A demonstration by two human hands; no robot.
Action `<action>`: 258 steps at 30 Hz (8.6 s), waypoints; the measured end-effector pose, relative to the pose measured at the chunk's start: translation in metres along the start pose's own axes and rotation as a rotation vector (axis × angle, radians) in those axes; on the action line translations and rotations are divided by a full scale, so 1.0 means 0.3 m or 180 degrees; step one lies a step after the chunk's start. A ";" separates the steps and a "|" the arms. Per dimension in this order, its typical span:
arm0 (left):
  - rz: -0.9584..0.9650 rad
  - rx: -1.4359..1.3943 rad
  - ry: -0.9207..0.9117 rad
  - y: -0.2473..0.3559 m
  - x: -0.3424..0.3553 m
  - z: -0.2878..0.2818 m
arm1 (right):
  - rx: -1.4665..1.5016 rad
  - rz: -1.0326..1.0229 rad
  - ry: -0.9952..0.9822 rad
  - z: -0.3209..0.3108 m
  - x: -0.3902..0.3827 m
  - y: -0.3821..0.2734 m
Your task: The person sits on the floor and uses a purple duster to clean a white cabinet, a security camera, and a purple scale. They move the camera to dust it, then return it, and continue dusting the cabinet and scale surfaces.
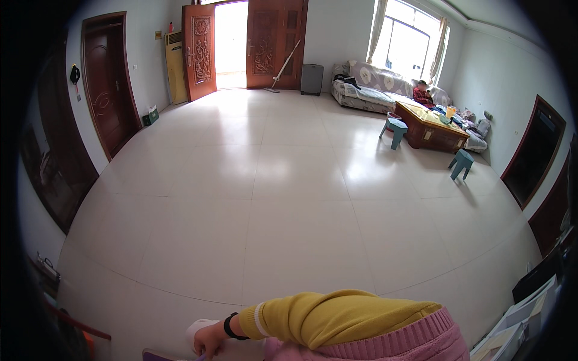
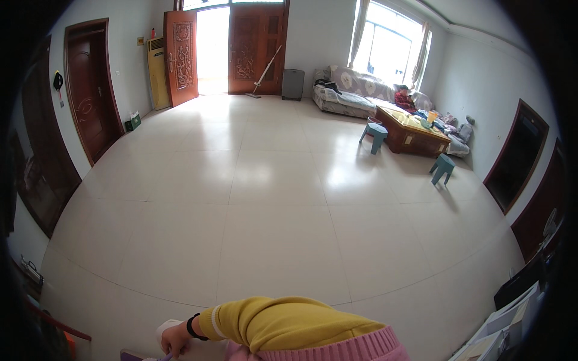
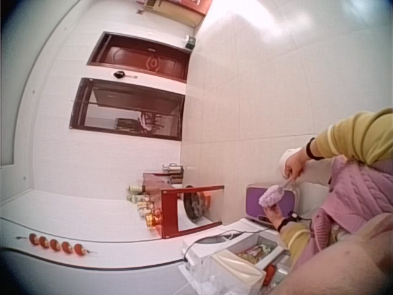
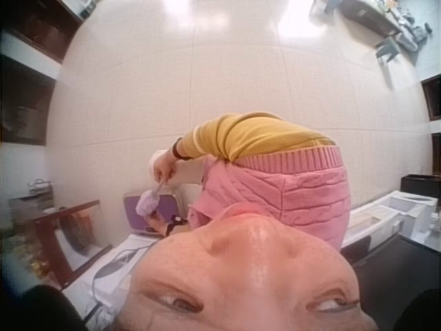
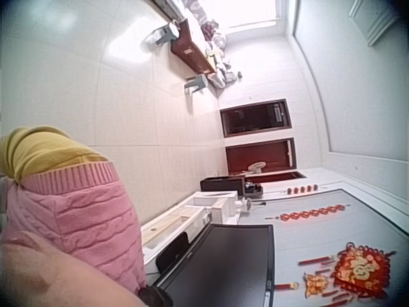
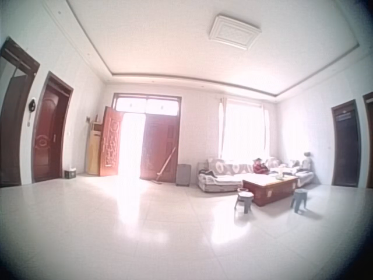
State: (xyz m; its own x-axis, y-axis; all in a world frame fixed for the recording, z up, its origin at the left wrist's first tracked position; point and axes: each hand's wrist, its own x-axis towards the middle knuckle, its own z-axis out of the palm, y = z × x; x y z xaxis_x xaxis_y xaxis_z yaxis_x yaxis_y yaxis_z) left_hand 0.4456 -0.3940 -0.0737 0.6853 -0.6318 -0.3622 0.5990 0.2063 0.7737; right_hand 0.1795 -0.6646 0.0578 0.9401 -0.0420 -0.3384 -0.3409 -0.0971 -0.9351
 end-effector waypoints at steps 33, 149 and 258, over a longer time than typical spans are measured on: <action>-0.0378 -0.0126 0.0479 0.032 -0.071 0.073 | -0.0076 -0.0076 0.0072 0.003 0.010 0.020; 0.0046 0.0338 0.0945 -0.003 -0.111 0.115 | 0.0201 0.0083 -0.0243 -0.012 0.026 0.036; 0.0186 0.0221 -0.0062 0.174 -0.894 0.833 | 0.0045 -0.1027 -0.0937 0.000 -0.442 -0.252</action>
State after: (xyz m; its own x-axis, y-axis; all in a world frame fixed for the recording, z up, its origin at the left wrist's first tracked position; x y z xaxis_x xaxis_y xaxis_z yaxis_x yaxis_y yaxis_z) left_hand 0.1895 -0.4007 0.1937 0.7097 -0.6347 -0.3057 0.5276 0.1912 0.8277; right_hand 0.0806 -0.6516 0.1733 0.9609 0.2738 -0.0424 -0.0312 -0.0452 -0.9985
